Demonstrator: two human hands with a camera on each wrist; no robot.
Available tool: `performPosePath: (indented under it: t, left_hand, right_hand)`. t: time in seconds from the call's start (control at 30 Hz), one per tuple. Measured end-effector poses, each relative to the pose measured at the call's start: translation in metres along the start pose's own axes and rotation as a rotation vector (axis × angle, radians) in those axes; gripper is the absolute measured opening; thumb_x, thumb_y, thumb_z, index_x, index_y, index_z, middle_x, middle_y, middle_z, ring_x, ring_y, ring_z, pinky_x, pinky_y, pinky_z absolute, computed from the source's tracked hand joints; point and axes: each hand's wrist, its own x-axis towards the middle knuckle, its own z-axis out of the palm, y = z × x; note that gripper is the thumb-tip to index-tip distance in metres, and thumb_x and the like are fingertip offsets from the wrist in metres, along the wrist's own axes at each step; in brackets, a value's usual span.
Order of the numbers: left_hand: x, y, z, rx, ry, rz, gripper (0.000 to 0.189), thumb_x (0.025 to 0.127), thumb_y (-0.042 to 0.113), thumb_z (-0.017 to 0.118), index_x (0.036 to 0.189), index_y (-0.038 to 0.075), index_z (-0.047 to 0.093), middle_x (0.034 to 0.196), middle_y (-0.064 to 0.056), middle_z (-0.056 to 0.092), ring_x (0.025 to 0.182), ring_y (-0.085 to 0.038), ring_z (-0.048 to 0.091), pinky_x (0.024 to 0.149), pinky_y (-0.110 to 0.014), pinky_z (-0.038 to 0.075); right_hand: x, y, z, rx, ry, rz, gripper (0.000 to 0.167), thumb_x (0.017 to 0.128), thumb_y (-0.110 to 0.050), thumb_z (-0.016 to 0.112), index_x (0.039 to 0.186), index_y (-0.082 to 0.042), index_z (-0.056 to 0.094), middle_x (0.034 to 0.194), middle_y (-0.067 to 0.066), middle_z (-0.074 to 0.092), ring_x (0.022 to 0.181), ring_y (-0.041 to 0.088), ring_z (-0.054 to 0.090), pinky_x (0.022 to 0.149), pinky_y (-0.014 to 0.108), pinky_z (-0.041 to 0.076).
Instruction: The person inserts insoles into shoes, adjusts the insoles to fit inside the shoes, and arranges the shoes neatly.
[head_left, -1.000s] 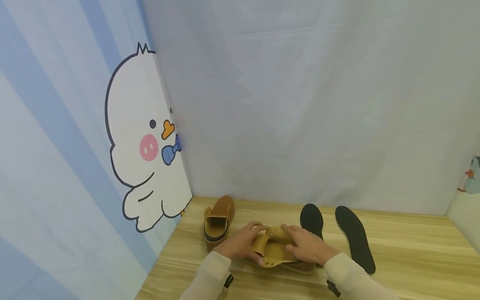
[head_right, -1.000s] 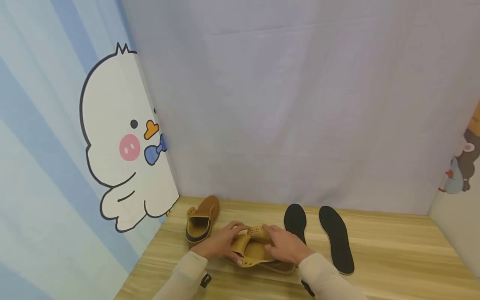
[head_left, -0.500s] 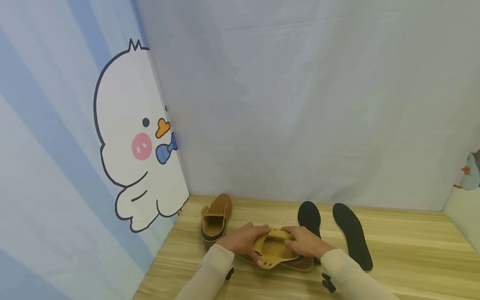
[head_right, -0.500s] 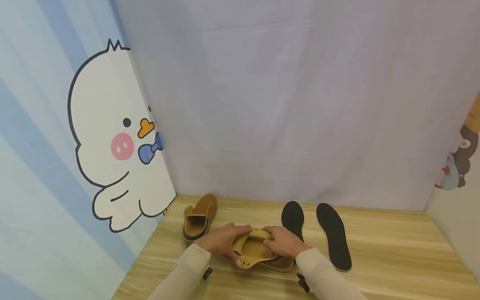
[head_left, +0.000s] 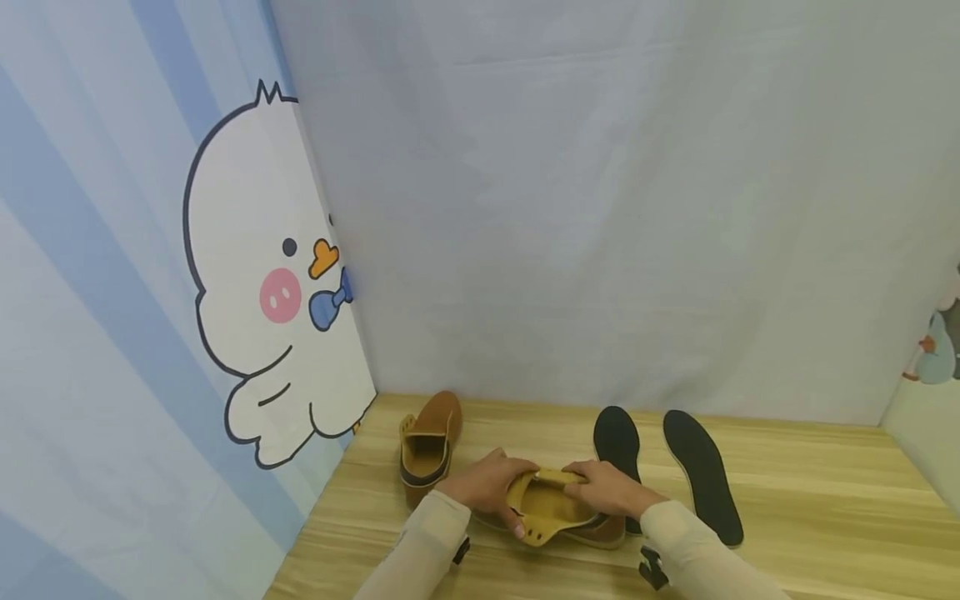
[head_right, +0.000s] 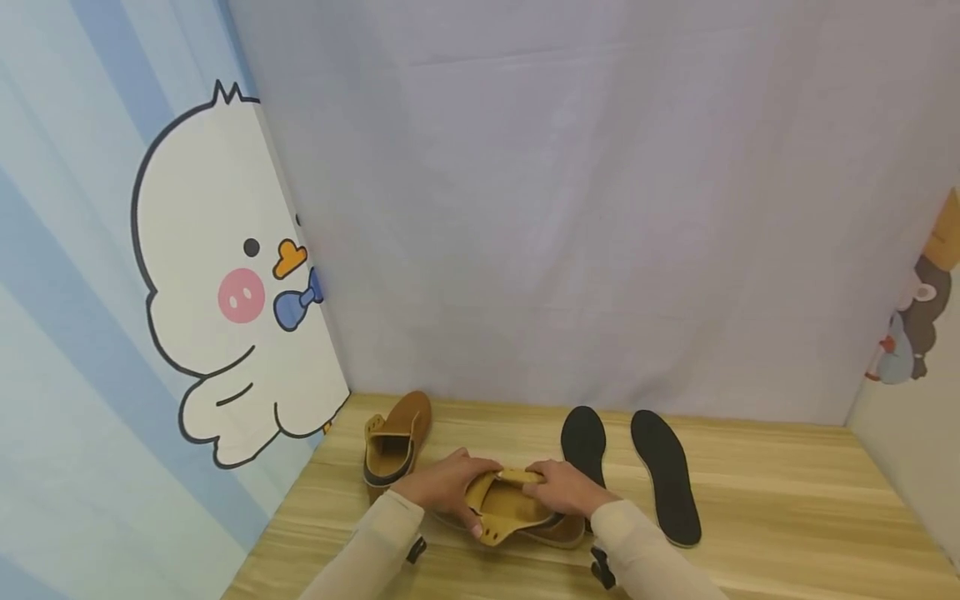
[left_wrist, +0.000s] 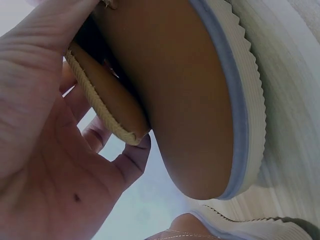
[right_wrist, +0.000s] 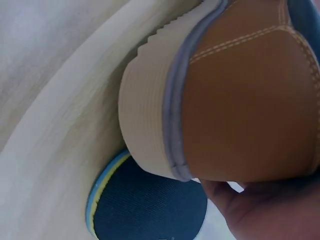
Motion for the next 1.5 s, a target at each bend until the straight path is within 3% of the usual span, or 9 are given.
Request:
performPosePath:
  t: [0.2,0.4,0.47,0.57,0.7,0.87,1.03,1.23,1.5]
  left_hand:
    - [0.002,0.0,0.003,0.008,-0.021,0.012,0.096,0.065,0.054,0.092,0.147,0.022,0.054,0.134,0.011,0.059,0.095,-0.005,0.046,0.089,-0.025,0.048]
    - [-0.001,0.001,0.004,-0.006,-0.02,-0.007,0.098,0.064,0.053,0.093,0.149,0.025,0.052,0.133,0.011,0.059,0.097,-0.005,0.047,0.091,-0.027,0.048]
    - [-0.003,0.001,0.004,-0.003,-0.014,-0.016,0.099,0.064,0.053,0.093,0.149,0.026,0.052,0.133,0.011,0.06,0.096,-0.005,0.047,0.091,-0.027,0.049]
    - [-0.005,0.0,0.003,0.009,0.002,-0.022,0.099,0.063,0.053,0.093,0.149,0.026,0.053,0.128,0.009,0.061,0.095,-0.006,0.047,0.089,-0.027,0.049]
    - [-0.005,0.001,0.002,0.017,0.006,-0.024,0.099,0.063,0.054,0.093,0.149,0.026,0.053,0.124,0.008,0.061,0.094,-0.006,0.047,0.087,-0.027,0.049]
    - [-0.006,0.002,0.002,0.016,-0.007,-0.039,0.098,0.063,0.053,0.093,0.149,0.027,0.053,0.127,0.009,0.061,0.093,-0.006,0.046,0.088,-0.026,0.048]
    - [-0.007,0.004,0.001,0.008,0.001,-0.052,0.098,0.062,0.051,0.094,0.148,0.027,0.053,0.125,0.01,0.061,0.091,-0.006,0.044,0.086,-0.025,0.047]
    - [-0.003,0.005,0.0,0.018,0.009,-0.052,0.097,0.063,0.051,0.094,0.148,0.027,0.053,0.126,0.01,0.061,0.09,-0.006,0.044,0.086,-0.025,0.047]
    - [-0.002,0.008,0.001,0.014,-0.025,-0.084,0.097,0.064,0.051,0.093,0.148,0.028,0.053,0.124,0.006,0.06,0.093,-0.007,0.044,0.089,-0.027,0.048]
  right_hand:
    - [-0.009,0.0,-0.007,0.006,0.041,0.001,0.061,0.104,-0.043,0.055,0.146,0.0,0.052,0.128,0.017,0.064,0.113,0.036,0.063,0.093,0.054,0.05]
    - [-0.026,0.028,-0.04,-0.08,0.346,0.1,0.06,0.104,-0.043,0.056,0.143,0.003,0.054,0.111,0.01,0.07,0.093,0.026,0.067,0.078,0.049,0.055]
    - [-0.033,0.043,-0.052,-0.121,0.417,0.14,0.06,0.103,-0.042,0.057,0.14,0.005,0.055,0.108,0.015,0.069,0.091,0.031,0.067,0.076,0.05,0.054]
    - [-0.043,0.065,-0.066,-0.174,0.492,0.184,0.057,0.102,-0.035,0.059,0.136,0.011,0.056,0.116,0.029,0.065,0.101,0.045,0.063,0.082,0.057,0.052]
    - [-0.054,0.089,-0.075,-0.213,0.533,0.272,0.06,0.099,-0.03,0.061,0.134,0.018,0.051,0.13,0.042,0.05,0.116,0.059,0.05,0.09,0.066,0.046]
    - [-0.065,0.11,-0.08,-0.254,0.457,0.428,0.084,0.096,-0.049,0.061,0.128,0.027,0.046,0.124,0.051,0.04,0.115,0.067,0.039,0.088,0.069,0.044]
    - [-0.07,0.118,-0.082,-0.256,0.361,0.498,0.095,0.092,-0.061,0.063,0.112,0.031,0.048,0.109,0.051,0.041,0.107,0.067,0.041,0.089,0.067,0.043]
    - [-0.071,0.124,-0.086,-0.266,0.32,0.486,0.078,0.09,-0.052,0.068,0.102,0.025,0.059,0.099,0.043,0.052,0.102,0.063,0.045,0.089,0.066,0.041]
    - [-0.076,0.134,-0.088,-0.309,0.256,0.372,0.075,0.084,-0.038,0.079,0.108,0.028,0.052,0.098,0.037,0.056,0.094,0.053,0.057,0.082,0.059,0.052]
